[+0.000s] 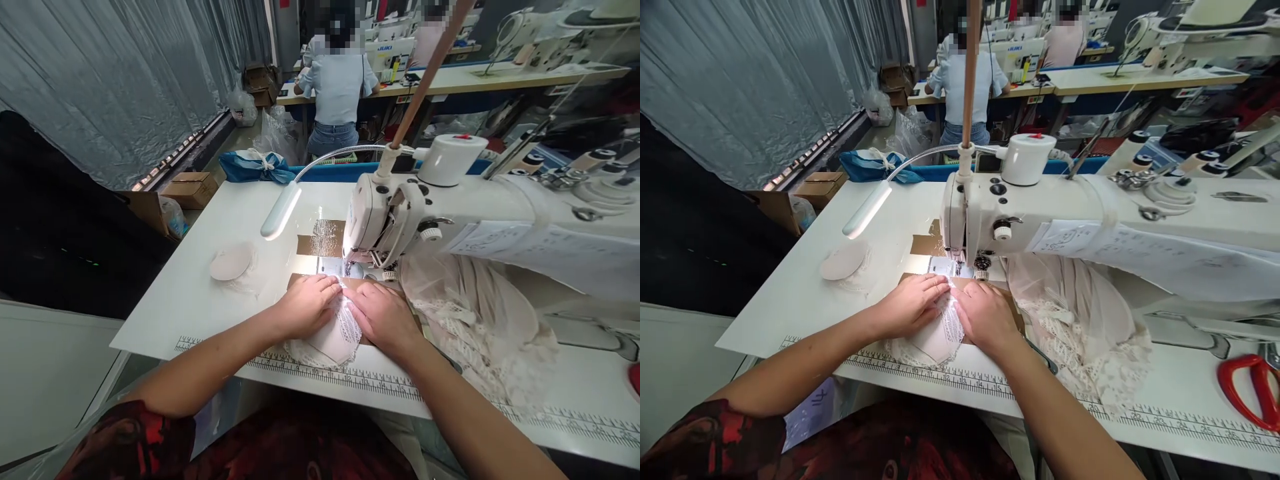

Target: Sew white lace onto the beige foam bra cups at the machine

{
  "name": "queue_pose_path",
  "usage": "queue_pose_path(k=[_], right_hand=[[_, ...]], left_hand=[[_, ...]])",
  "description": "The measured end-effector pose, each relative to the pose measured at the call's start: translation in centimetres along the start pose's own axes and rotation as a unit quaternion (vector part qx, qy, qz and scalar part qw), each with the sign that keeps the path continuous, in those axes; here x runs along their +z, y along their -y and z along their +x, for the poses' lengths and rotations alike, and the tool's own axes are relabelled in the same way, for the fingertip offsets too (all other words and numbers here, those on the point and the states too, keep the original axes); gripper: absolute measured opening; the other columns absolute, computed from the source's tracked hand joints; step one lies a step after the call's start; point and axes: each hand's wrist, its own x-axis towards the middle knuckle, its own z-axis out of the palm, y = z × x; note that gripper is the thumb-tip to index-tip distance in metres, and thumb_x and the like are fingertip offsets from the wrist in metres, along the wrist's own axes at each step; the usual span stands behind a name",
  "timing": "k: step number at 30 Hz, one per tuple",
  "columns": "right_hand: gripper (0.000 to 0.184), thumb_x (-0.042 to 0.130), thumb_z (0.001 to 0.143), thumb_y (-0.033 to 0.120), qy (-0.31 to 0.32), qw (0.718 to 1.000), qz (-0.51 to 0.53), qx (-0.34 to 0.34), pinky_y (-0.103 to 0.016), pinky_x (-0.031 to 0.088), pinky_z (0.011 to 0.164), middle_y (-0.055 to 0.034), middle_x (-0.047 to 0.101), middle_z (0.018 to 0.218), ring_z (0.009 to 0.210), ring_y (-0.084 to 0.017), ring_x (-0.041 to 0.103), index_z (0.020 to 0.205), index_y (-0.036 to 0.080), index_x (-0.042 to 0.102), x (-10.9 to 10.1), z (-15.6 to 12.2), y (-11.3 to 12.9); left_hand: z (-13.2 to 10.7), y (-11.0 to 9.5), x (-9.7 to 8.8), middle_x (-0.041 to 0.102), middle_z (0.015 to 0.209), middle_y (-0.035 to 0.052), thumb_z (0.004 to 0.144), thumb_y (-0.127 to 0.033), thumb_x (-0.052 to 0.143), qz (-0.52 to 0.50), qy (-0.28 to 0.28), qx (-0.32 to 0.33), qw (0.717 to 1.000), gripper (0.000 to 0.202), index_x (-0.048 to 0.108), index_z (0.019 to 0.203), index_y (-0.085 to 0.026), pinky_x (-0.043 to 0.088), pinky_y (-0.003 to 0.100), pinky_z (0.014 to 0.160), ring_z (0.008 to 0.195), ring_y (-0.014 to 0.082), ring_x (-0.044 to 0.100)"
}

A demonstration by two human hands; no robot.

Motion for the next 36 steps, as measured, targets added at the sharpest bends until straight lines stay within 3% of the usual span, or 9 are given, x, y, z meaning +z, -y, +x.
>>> queue_pose_path(k=[4, 7, 10, 13, 16, 20, 36], right_hand=[[0.03, 0.042, 0.093, 0.025, 0.012, 0.999, -0.028, 0.021, -0.032, 0.033, 0.07, -0.0058, 0.06, 0.077, 0.075, -0.021, 0.051, 0.107, 0.019, 0.068, 0.0, 0.1, 0.2], [0.028, 0.043, 0.093, 0.024, 0.005, 0.999, -0.028, 0.027, -0.032, 0.032, 0.07, -0.0055, 0.06, 0.077, 0.075, -0.02, 0.051, 0.104, 0.019, 0.068, 0.0, 0.1, 0.2], [0.026, 0.043, 0.092, 0.022, -0.002, 0.999, -0.028, 0.028, -0.032, 0.032, 0.07, -0.005, 0.06, 0.074, 0.075, -0.02, 0.051, 0.097, 0.019, 0.069, 0.0, 0.2, 0.2], [0.025, 0.044, 0.089, 0.018, -0.003, 0.999, -0.035, 0.033, -0.032, 0.032, 0.07, -0.0056, 0.06, 0.073, 0.074, -0.02, 0.051, 0.084, 0.017, 0.068, 0.1, 0.2, 0.1], [0.027, 0.043, 0.092, 0.022, -0.014, 0.999, -0.03, 0.032, -0.032, 0.032, 0.07, -0.0053, 0.061, 0.074, 0.074, -0.02, 0.051, 0.094, 0.018, 0.069, 0.3, 0.1, 0.1], [0.031, 0.041, 0.094, 0.025, -0.021, 0.999, -0.024, 0.044, -0.032, 0.032, 0.07, -0.0049, 0.062, 0.075, 0.075, -0.02, 0.052, 0.107, 0.02, 0.069, 0.5, 0.0, 0.0], [0.027, 0.046, 0.091, 0.022, -0.04, 0.995, -0.047, 0.08, -0.034, 0.031, 0.066, -0.0057, 0.066, 0.076, 0.07, -0.02, 0.054, 0.105, 0.019, 0.069, 0.7, 0.2, 0.4]], left_hand=[[0.3, 0.5, 0.1, 0.049, 0.138, 0.0153, 0.091, -0.033, 0.048, 0.05, -0.004, -0.037, 0.998, 0.044, 0.05, 0.129, -0.009, 0.044, 0.048, 0.1, 0.126, 0.0314, 0.045], [0.4, 0.6, -0.6, 0.052, 0.134, 0.0197, 0.09, -0.029, 0.048, 0.094, -0.053, -0.089, 0.99, 0.041, 0.052, 0.124, -0.008, 0.045, 0.05, 0.097, 0.125, 0.0348, 0.045], [0.6, 0.1, -1.6, 0.057, 0.125, 0.0189, 0.091, -0.022, 0.042, 0.07, -0.107, -0.036, 0.991, 0.032, 0.056, 0.118, -0.009, 0.047, 0.048, 0.096, 0.117, 0.0304, 0.051], [1.1, -0.4, -1.4, 0.061, 0.119, 0.0151, 0.095, -0.021, 0.036, 0.009, -0.085, 0.067, 0.994, 0.032, 0.058, 0.116, -0.011, 0.049, 0.041, 0.095, 0.11, 0.0243, 0.056], [1.8, 0.1, 0.0, 0.06, 0.123, 0.0186, 0.095, -0.022, 0.038, 0.015, -0.052, 0.05, 0.997, 0.034, 0.057, 0.119, -0.008, 0.051, 0.045, 0.092, 0.109, 0.0267, 0.057], [2.2, 1.5, 1.5, 0.054, 0.131, 0.0201, 0.093, -0.024, 0.041, 0.033, -0.048, 0.028, 0.998, 0.039, 0.054, 0.124, -0.006, 0.05, 0.048, 0.092, 0.111, 0.0288, 0.055], [3.6, 3.4, 0.5, 0.052, 0.134, 0.0224, 0.091, -0.028, 0.046, 0.032, -0.018, 0.109, 0.993, 0.044, 0.052, 0.127, -0.003, 0.042, 0.049, 0.105, 0.127, 0.0318, 0.046]])
